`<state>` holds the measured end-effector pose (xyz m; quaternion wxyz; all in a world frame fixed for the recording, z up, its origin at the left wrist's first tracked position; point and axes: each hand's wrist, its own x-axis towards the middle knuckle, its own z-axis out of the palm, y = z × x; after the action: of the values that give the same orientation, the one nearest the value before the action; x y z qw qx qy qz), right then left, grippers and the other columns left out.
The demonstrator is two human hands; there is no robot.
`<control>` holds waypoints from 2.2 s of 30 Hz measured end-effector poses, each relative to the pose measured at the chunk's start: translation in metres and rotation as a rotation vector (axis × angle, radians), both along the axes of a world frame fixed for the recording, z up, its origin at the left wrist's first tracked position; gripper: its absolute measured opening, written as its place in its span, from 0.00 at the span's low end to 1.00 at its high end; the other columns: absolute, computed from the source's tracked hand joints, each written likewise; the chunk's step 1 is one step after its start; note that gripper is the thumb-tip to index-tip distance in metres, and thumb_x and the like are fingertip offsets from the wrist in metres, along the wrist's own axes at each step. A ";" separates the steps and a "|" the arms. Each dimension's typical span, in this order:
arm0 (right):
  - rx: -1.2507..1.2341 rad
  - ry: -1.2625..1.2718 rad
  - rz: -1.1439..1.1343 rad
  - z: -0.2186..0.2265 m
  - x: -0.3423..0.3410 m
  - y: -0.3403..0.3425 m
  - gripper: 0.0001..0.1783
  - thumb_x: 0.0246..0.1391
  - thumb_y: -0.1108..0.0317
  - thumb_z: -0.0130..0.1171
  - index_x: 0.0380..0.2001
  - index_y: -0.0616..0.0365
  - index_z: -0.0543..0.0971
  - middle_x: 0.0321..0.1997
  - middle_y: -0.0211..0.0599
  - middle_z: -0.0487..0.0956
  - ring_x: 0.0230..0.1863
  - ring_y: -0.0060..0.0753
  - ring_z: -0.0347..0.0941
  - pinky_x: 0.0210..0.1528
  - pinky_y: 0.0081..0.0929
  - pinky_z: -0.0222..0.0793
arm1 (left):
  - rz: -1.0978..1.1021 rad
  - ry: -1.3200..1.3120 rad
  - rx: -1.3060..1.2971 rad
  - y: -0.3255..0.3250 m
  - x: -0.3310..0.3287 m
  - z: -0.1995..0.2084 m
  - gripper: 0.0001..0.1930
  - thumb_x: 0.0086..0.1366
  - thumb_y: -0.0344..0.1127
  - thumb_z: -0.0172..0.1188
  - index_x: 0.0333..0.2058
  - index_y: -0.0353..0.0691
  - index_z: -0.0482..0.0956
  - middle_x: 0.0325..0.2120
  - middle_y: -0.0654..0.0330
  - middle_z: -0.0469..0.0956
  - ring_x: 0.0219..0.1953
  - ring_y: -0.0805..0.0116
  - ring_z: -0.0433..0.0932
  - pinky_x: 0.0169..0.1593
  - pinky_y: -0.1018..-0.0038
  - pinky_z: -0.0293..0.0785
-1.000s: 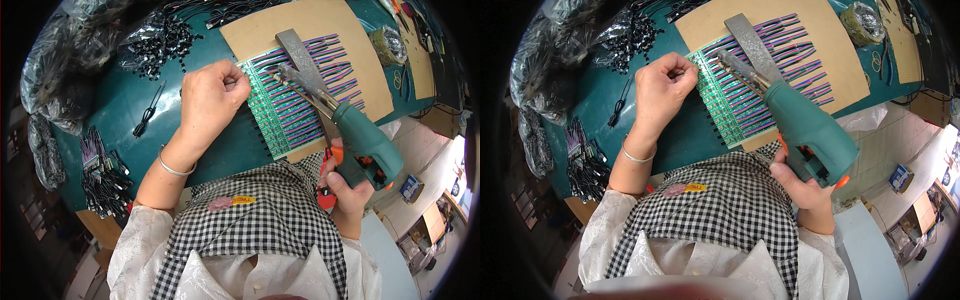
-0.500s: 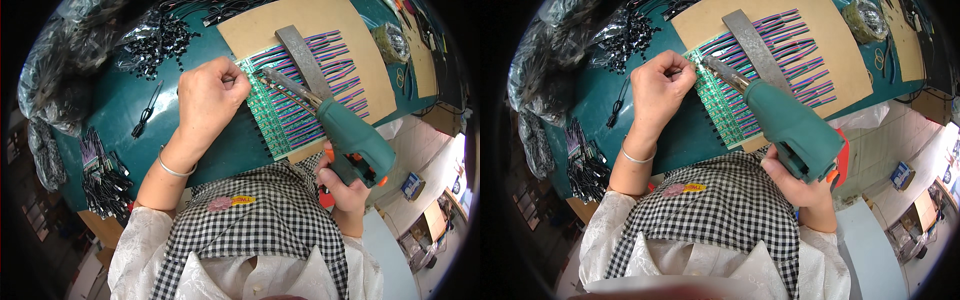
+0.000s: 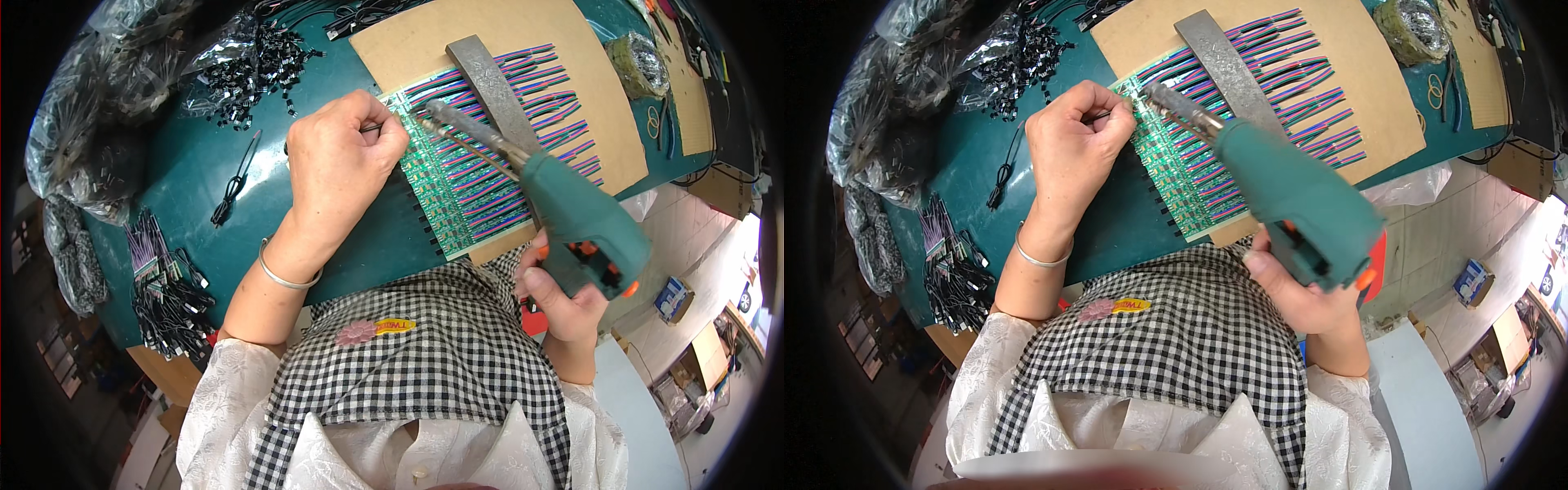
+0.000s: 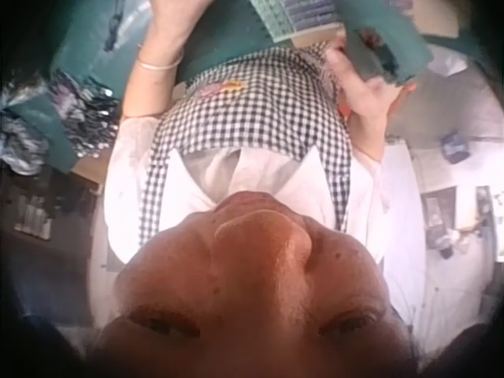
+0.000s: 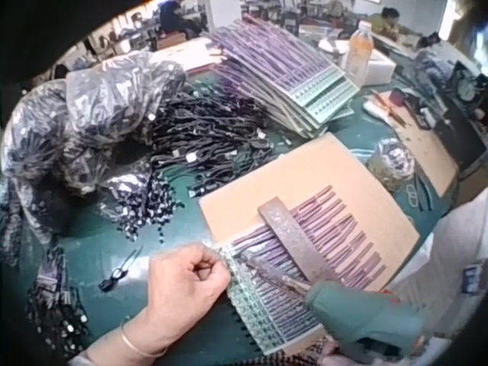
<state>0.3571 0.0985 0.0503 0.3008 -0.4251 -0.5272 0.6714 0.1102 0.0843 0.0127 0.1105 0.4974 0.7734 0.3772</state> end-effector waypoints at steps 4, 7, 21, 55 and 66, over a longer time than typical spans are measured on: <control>0.090 -0.010 -0.033 0.004 -0.001 0.003 0.27 0.42 0.71 0.65 0.44 0.72 0.67 0.32 0.48 0.74 0.21 0.27 0.71 0.21 0.20 0.69 | 0.001 0.016 0.003 0.000 0.000 0.000 0.03 0.44 0.26 0.60 0.17 0.36 0.74 0.12 0.59 0.72 0.14 0.68 0.72 0.20 0.75 0.67; 0.054 -0.034 -0.005 0.004 0.003 0.002 0.30 0.41 0.70 0.66 0.46 0.74 0.66 0.37 0.49 0.73 0.20 0.28 0.71 0.20 0.20 0.70 | 0.022 -0.029 0.001 0.000 0.000 0.000 0.03 0.44 0.26 0.60 0.17 0.36 0.74 0.12 0.59 0.73 0.14 0.68 0.72 0.20 0.75 0.67; 0.021 -0.033 -0.046 0.009 0.002 -0.002 0.30 0.40 0.68 0.67 0.45 0.74 0.68 0.33 0.46 0.74 0.20 0.27 0.70 0.21 0.19 0.68 | -0.084 -0.128 -0.065 -0.007 -0.004 0.010 0.04 0.48 0.28 0.62 0.21 0.34 0.77 0.15 0.57 0.75 0.17 0.69 0.75 0.23 0.76 0.70; 0.006 -0.057 0.055 0.001 0.011 0.000 0.29 0.41 0.70 0.66 0.46 0.72 0.67 0.40 0.47 0.72 0.21 0.27 0.71 0.20 0.18 0.68 | -0.093 -0.047 -0.063 -0.007 -0.002 0.009 0.03 0.48 0.27 0.61 0.20 0.35 0.76 0.16 0.56 0.76 0.18 0.66 0.77 0.23 0.75 0.72; 0.027 0.015 -0.029 0.003 0.001 0.000 0.28 0.40 0.73 0.66 0.46 0.70 0.67 0.40 0.45 0.74 0.26 0.27 0.72 0.23 0.20 0.70 | -0.126 -0.016 -0.106 -0.007 -0.006 0.011 0.04 0.51 0.27 0.62 0.23 0.32 0.77 0.16 0.61 0.76 0.17 0.81 0.72 0.23 0.84 0.68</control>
<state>0.3585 0.0984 0.0529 0.3202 -0.4237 -0.5278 0.6628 0.1041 0.0773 0.0240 0.1665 0.5353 0.7587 0.3319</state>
